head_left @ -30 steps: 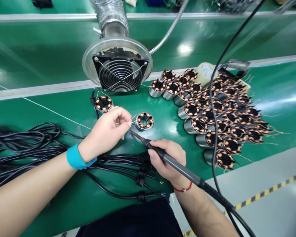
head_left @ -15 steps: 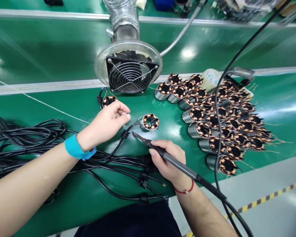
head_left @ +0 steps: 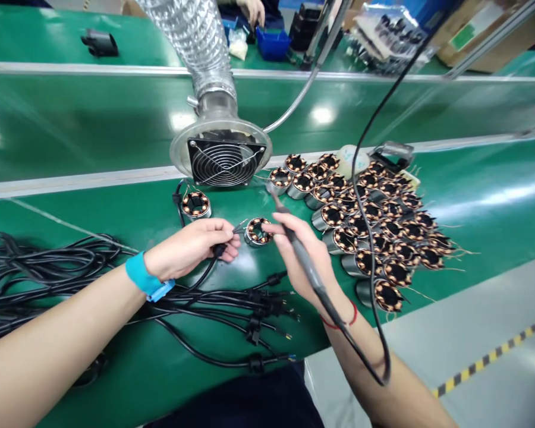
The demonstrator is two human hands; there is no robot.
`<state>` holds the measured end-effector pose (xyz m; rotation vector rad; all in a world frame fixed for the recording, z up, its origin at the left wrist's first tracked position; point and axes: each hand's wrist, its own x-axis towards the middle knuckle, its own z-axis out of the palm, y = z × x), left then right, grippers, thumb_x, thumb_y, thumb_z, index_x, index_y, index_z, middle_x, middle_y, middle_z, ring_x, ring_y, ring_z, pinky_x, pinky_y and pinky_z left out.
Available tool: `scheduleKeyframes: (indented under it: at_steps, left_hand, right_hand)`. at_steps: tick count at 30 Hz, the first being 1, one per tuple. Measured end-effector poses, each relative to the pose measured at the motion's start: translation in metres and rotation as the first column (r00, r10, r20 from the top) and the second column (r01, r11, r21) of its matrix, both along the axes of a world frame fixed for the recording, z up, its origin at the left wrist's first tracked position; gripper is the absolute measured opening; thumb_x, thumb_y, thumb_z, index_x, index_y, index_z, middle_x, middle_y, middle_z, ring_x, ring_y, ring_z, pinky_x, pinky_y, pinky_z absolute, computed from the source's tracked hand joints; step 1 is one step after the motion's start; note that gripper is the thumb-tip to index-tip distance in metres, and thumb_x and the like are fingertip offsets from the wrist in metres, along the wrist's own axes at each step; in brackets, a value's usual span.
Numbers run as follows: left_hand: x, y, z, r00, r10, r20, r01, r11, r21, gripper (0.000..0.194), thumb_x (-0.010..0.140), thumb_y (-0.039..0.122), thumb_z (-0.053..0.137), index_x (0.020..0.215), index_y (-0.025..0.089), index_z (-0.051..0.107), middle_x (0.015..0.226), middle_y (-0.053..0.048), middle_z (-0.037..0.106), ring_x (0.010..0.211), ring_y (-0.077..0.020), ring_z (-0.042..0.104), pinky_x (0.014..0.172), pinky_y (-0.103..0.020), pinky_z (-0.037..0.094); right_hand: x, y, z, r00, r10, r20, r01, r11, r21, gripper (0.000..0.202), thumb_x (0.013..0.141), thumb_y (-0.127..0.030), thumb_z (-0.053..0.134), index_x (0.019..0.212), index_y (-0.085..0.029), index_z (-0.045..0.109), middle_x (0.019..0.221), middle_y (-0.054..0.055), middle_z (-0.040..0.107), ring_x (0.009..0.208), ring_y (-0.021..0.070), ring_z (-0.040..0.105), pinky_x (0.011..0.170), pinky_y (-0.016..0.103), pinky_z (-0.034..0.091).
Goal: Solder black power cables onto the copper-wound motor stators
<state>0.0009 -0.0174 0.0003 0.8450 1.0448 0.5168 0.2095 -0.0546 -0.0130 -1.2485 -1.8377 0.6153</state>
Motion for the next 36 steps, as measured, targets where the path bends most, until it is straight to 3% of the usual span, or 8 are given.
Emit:
scheduleKeyframes:
  at_steps: [4,7,10,15,22,27,33,36]
  left_hand:
    - [0.002,0.000,-0.002,0.992,0.124,0.006,-0.124,0.991,0.046,0.014,0.080,0.026,0.062,0.076,0.013,0.057,0.077,-0.003,0.059,0.061,-0.0083,0.049,0.052,-0.021,0.034]
    - [0.002,0.002,-0.003,0.983,0.177,-0.057,-0.170,0.980,0.104,0.016,0.077,0.027,0.063,0.070,0.014,0.055,0.068,0.001,0.054,0.057,-0.0077,0.044,0.048,-0.020,0.027]
    - [0.003,0.002,-0.002,0.980,0.138,-0.142,-0.118,0.983,0.139,0.017,0.072,0.027,0.067,0.065,0.014,0.058,0.059,0.003,0.048,0.053,-0.0069,0.038,0.047,-0.021,0.022]
    - [0.011,-0.002,0.002,0.956,0.068,-0.284,-0.027,0.989,0.147,0.017,0.069,0.031,0.071,0.068,0.014,0.067,0.057,0.003,0.052,0.051,-0.0075,0.033,0.049,-0.024,0.021]
    - [0.007,-0.002,-0.001,0.972,-0.019,-0.234,0.044,0.994,0.104,0.026,0.077,0.039,0.066,0.067,0.016,0.058,0.055,0.006,0.040,0.051,-0.0073,0.029,0.048,-0.023,0.018]
    - [0.008,-0.002,-0.001,0.969,-0.015,-0.247,0.049,0.990,0.132,0.021,0.074,0.034,0.069,0.070,0.015,0.061,0.060,0.004,0.045,0.053,-0.0067,0.031,0.050,-0.022,0.021]
    - [0.019,-0.004,-0.005,0.964,0.009,-0.265,0.032,0.988,0.149,0.033,0.070,0.043,0.073,0.062,0.014,0.060,0.057,0.003,0.047,0.052,-0.0069,0.032,0.050,-0.023,0.023]
    - [0.017,-0.004,-0.007,0.970,-0.002,-0.241,0.039,0.988,0.151,0.034,0.075,0.046,0.069,0.067,0.014,0.061,0.054,0.005,0.041,0.050,-0.0067,0.028,0.048,-0.023,0.019]
  right_hand:
    - [-0.012,0.020,-0.008,0.976,0.111,0.186,-0.117,0.993,0.022,0.046,0.086,-0.018,0.058,0.130,-0.022,0.045,0.125,0.008,0.060,0.118,0.0235,0.055,0.100,0.044,0.046]
    - [-0.018,0.022,-0.020,0.967,0.135,0.217,-0.152,0.986,0.062,0.044,0.085,-0.016,0.056,0.127,-0.021,0.047,0.119,0.009,0.062,0.113,0.0247,0.055,0.098,0.046,0.045]
    - [-0.018,0.016,-0.026,0.970,0.132,0.202,-0.155,0.982,0.104,0.045,0.083,-0.014,0.056,0.126,-0.020,0.047,0.110,0.009,0.065,0.106,0.0239,0.057,0.095,0.045,0.045]
    - [-0.014,0.007,-0.029,0.974,0.139,0.179,-0.162,0.979,0.122,0.046,0.087,-0.019,0.054,0.131,-0.022,0.043,0.117,0.008,0.062,0.111,0.0231,0.054,0.098,0.045,0.043]
    - [-0.014,0.008,-0.028,0.977,0.124,0.173,-0.152,0.976,0.158,0.043,0.090,-0.024,0.053,0.132,-0.023,0.044,0.116,0.007,0.063,0.110,0.0226,0.055,0.097,0.044,0.043]
    - [-0.013,0.008,-0.027,0.980,0.124,0.154,-0.149,0.975,0.164,0.043,0.089,-0.021,0.053,0.131,-0.021,0.045,0.115,0.008,0.064,0.110,0.0215,0.055,0.097,0.043,0.044]
    - [-0.012,0.009,-0.026,0.984,0.122,0.128,-0.145,0.971,0.189,0.044,0.089,-0.021,0.052,0.133,-0.024,0.045,0.116,0.007,0.065,0.108,0.0217,0.057,0.095,0.043,0.045]
    - [-0.012,0.009,-0.026,0.984,0.122,0.127,-0.144,0.972,0.184,0.044,0.090,-0.022,0.053,0.133,-0.025,0.044,0.117,0.006,0.065,0.107,0.0214,0.058,0.095,0.043,0.045]
